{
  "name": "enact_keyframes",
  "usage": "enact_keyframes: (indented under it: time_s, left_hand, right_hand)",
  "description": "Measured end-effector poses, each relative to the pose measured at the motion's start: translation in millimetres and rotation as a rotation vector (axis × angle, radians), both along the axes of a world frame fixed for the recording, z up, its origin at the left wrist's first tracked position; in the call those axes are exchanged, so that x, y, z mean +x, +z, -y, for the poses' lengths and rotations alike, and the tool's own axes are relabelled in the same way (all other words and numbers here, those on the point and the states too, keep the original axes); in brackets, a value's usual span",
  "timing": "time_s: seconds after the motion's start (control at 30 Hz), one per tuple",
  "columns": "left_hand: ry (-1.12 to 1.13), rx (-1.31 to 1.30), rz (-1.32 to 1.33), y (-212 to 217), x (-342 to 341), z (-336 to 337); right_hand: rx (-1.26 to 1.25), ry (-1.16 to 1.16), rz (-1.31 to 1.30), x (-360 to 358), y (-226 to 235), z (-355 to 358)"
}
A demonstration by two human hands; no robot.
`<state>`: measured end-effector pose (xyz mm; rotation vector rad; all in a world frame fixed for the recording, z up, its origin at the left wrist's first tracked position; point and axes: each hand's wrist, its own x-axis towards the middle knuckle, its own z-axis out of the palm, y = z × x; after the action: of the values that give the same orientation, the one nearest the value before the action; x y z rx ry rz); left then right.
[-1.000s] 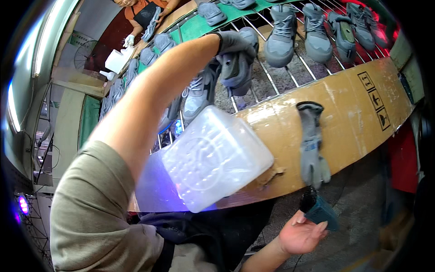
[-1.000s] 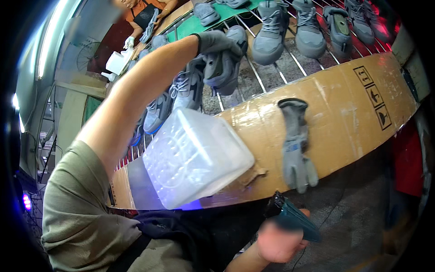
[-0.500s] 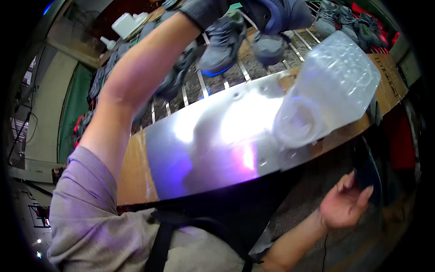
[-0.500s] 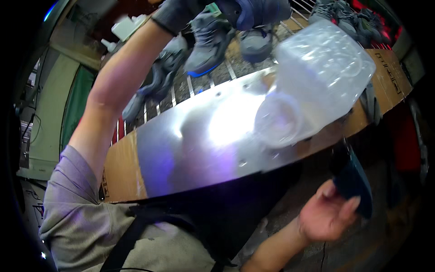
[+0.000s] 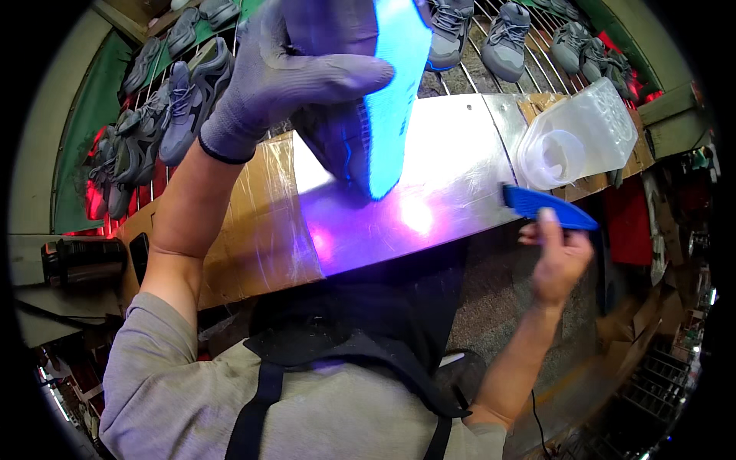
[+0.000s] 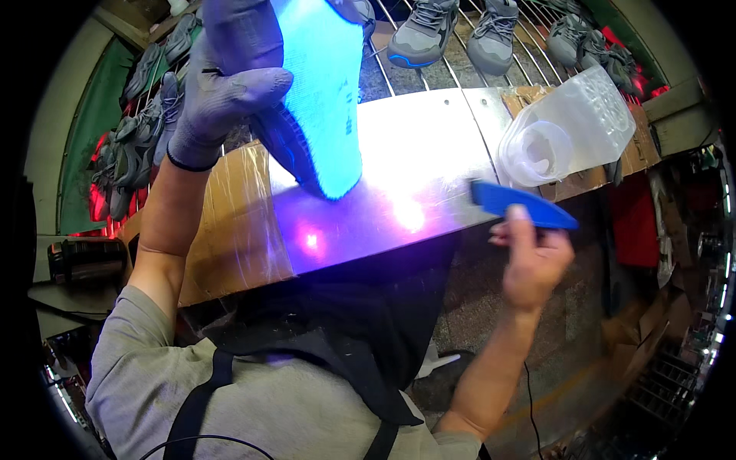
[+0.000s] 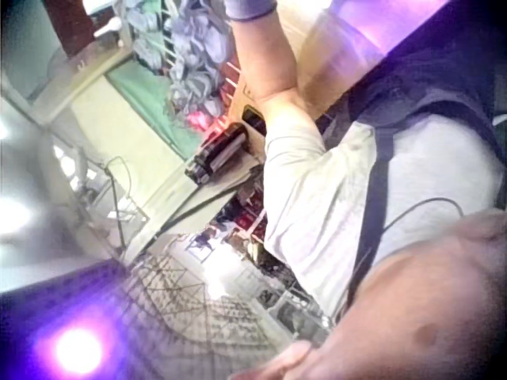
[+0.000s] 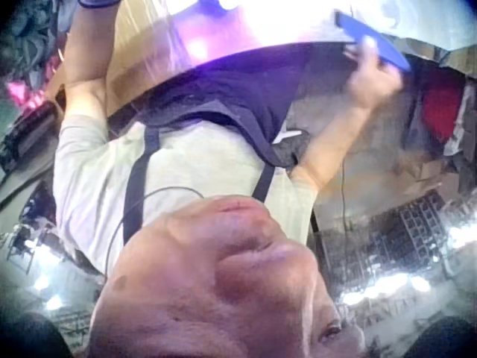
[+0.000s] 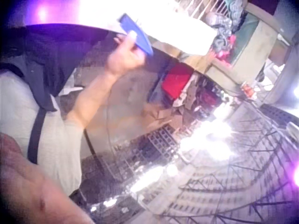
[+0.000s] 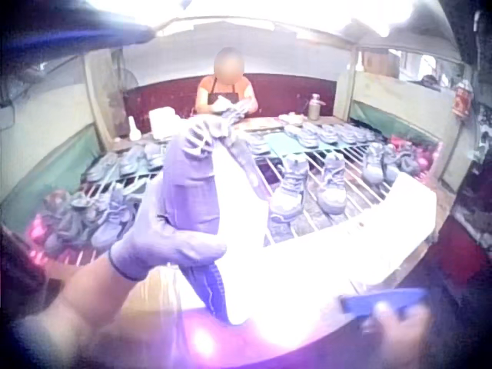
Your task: The person uses a brush to apply a blue-colored adhesive or sealant along the seams and edges of several gray shoes, handling them one at a time and placing each back onto a metal rack.
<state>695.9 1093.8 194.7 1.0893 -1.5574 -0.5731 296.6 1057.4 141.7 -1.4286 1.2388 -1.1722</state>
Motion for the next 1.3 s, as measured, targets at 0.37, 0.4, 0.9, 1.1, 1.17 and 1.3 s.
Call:
enact_keyframes:
  time_s: [0.37, 0.4, 0.9, 1.1, 1.17, 1.3]
  left_hand:
    - [-0.146, -0.527, 0.201, -22, -76, 64]
    - [-0.144, -0.464, 0.367, -23, -72, 57]
    - [-0.109, -0.255, 0.517, -87, -25, -40]
    - [-0.053, -0.360, 0.546, -104, -12, -55]
    - [-0.054, -0.361, 0.595, -113, -2, -55]
    - [-0.135, -0.373, 0.635, -117, 3, -51]
  right_hand:
    - [-0.157, -0.225, -0.404, -28, 33, 70]
    - [-0.155, -0.191, -0.430, -28, 34, 79]
    - [0.049, -0.169, -0.160, -47, 16, 115]
    - [0.288, -0.022, 0.399, -52, -13, 95]
    - [0.238, 0.042, 0.539, -61, -3, 77]
    - [0.257, -0.056, 0.486, -74, -30, 68]
